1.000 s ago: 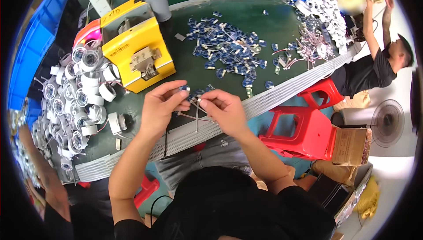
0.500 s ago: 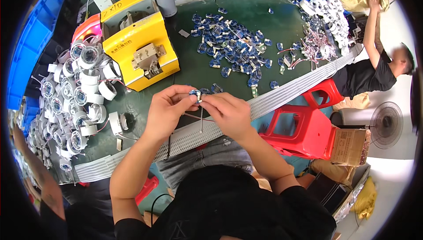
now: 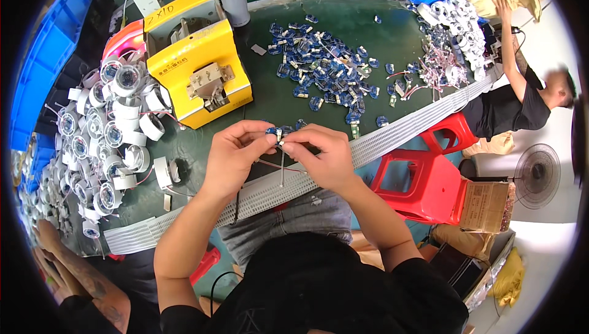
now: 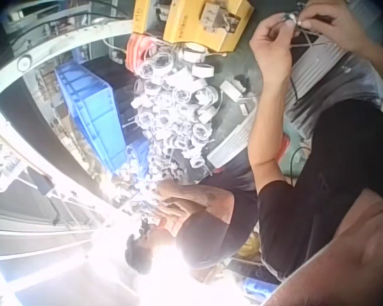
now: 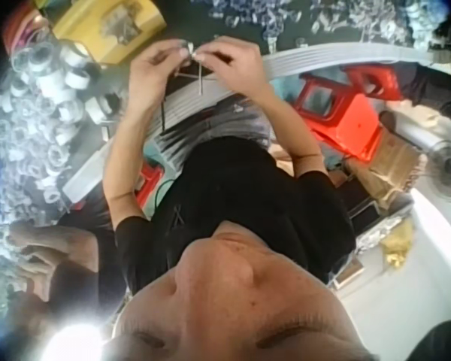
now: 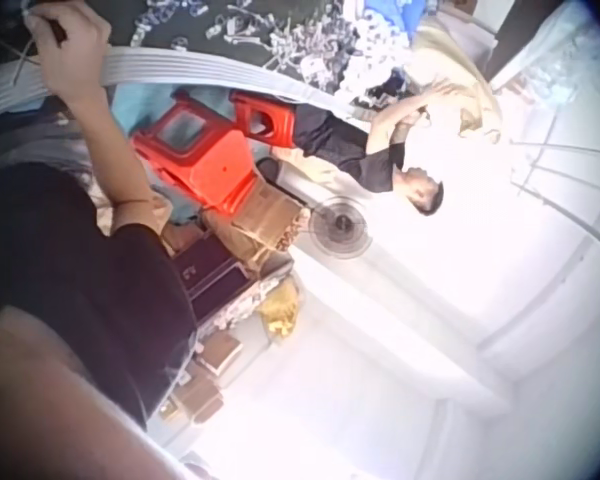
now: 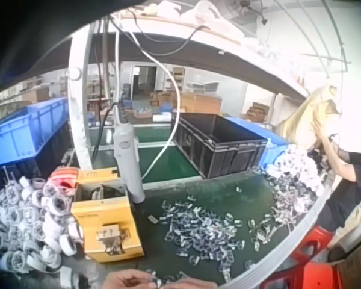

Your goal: The person connects wire harnesses to small circuit boards by hand and arranges the assembled components on the workbench.

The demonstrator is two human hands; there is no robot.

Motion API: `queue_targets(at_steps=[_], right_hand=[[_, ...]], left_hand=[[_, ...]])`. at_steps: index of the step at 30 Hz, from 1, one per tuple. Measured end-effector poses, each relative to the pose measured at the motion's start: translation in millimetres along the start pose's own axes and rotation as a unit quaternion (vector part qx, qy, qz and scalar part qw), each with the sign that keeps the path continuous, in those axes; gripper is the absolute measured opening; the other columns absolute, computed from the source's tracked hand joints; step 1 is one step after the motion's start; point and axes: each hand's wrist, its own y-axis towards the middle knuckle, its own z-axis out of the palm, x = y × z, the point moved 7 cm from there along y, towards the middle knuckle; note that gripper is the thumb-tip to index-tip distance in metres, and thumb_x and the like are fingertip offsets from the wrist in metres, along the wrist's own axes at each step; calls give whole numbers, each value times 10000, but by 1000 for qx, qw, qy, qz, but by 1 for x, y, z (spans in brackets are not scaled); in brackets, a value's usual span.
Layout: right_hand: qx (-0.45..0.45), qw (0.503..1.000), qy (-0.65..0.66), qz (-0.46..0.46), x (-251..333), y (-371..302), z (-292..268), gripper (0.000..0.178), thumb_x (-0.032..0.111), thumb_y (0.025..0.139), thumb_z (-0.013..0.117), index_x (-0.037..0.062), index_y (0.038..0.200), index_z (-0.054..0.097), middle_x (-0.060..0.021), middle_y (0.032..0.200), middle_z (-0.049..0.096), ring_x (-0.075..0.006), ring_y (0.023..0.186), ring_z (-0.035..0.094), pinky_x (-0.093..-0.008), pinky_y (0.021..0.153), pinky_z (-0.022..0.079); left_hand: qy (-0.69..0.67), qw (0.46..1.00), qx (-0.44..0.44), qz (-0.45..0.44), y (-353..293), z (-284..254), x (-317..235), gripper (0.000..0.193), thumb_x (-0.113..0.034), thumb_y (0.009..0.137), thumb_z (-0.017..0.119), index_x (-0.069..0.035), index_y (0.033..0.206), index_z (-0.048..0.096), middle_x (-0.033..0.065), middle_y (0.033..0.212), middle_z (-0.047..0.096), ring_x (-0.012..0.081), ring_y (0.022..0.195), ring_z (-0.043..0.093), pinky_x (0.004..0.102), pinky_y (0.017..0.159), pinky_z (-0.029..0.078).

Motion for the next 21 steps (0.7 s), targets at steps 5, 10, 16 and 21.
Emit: queue_targets(at_steps=[5,10,16,21], right_hand=[[14,992,89,90,-13,-3,4,79,17,869,708,-47,915,699,-78,794,676,-102,663,650,-234,579,518],[40,995,38,87,-6,0,1,79,17,875,702,-50,915,695,-78,790,674,-96,647,643,-227,572,514],[46,995,-5,93,1,0,-5,73,33,855,723,-22,897,701,-67,779,676,-96,647,644,-238,557,490],[82,996,7,-21,4,5,-13,73,37,825,743,3,879,709,-84,784,688,-164,654,664,-266,572,502]], left_hand=[[25,1000,-3,13,-1,2,-2,179,-30,886,706,28,1052,676,74,930,717,116,807,670,261,771,567],[40,999,-6,5,-1,2,-2,178,-9,882,702,29,1055,681,85,924,719,119,791,677,257,759,574],[78,997,-6,27,-2,6,-1,165,30,865,702,36,1029,689,93,912,717,132,789,684,266,739,579],[106,991,22,79,-14,12,-6,146,62,857,698,41,1001,713,118,899,721,151,788,696,273,723,589]])
